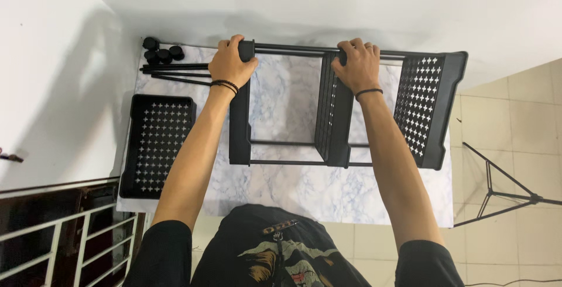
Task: The person assembles a black plastic shelving unit by inserting rods into side panels and attaching a perforated shelf. The person handles rods, side panels, and a shelf, aligning and pressing components together on a marble-patterned table.
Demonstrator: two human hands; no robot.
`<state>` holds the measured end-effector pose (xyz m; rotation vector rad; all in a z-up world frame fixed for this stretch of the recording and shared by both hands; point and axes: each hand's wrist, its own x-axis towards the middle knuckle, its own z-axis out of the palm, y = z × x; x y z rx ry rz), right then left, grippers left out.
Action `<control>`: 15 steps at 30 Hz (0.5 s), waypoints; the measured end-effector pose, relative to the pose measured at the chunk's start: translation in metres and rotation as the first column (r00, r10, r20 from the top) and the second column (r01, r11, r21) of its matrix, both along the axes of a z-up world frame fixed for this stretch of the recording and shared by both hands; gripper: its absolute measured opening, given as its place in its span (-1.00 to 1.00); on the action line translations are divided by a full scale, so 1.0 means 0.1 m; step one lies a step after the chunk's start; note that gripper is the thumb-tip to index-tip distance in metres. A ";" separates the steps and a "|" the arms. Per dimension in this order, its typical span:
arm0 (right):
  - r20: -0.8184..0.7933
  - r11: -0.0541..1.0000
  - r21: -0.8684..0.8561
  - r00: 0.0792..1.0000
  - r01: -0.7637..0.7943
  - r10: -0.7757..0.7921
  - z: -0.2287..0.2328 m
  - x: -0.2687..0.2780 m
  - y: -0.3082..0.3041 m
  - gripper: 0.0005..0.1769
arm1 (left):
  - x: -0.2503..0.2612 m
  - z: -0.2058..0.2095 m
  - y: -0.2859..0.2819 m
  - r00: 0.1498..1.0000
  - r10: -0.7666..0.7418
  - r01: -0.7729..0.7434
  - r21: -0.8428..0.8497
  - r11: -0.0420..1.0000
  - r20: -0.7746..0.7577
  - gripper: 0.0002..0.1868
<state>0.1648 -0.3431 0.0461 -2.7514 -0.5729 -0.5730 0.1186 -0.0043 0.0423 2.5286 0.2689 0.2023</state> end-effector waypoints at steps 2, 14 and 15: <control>-0.017 1.000 -0.005 1.000 0.018 -0.018 -0.07 0.07 0.01 -0.71 | 0.10 -0.06 -0.02 1.000 0.006 -0.005 0.019 1.000 -0.021 -0.32; -0.144 0.996 -0.006 0.986 0.089 -0.089 -0.49 0.22 -0.03 -0.69 | 0.30 -0.39 -0.10 0.981 -0.005 0.010 0.024 1.000 -0.192 -0.28; -0.152 0.996 -0.004 0.984 0.092 -0.092 -0.51 0.22 -0.03 -0.69 | 0.31 -0.40 -0.09 0.980 -0.012 0.015 0.018 1.000 -0.199 -0.27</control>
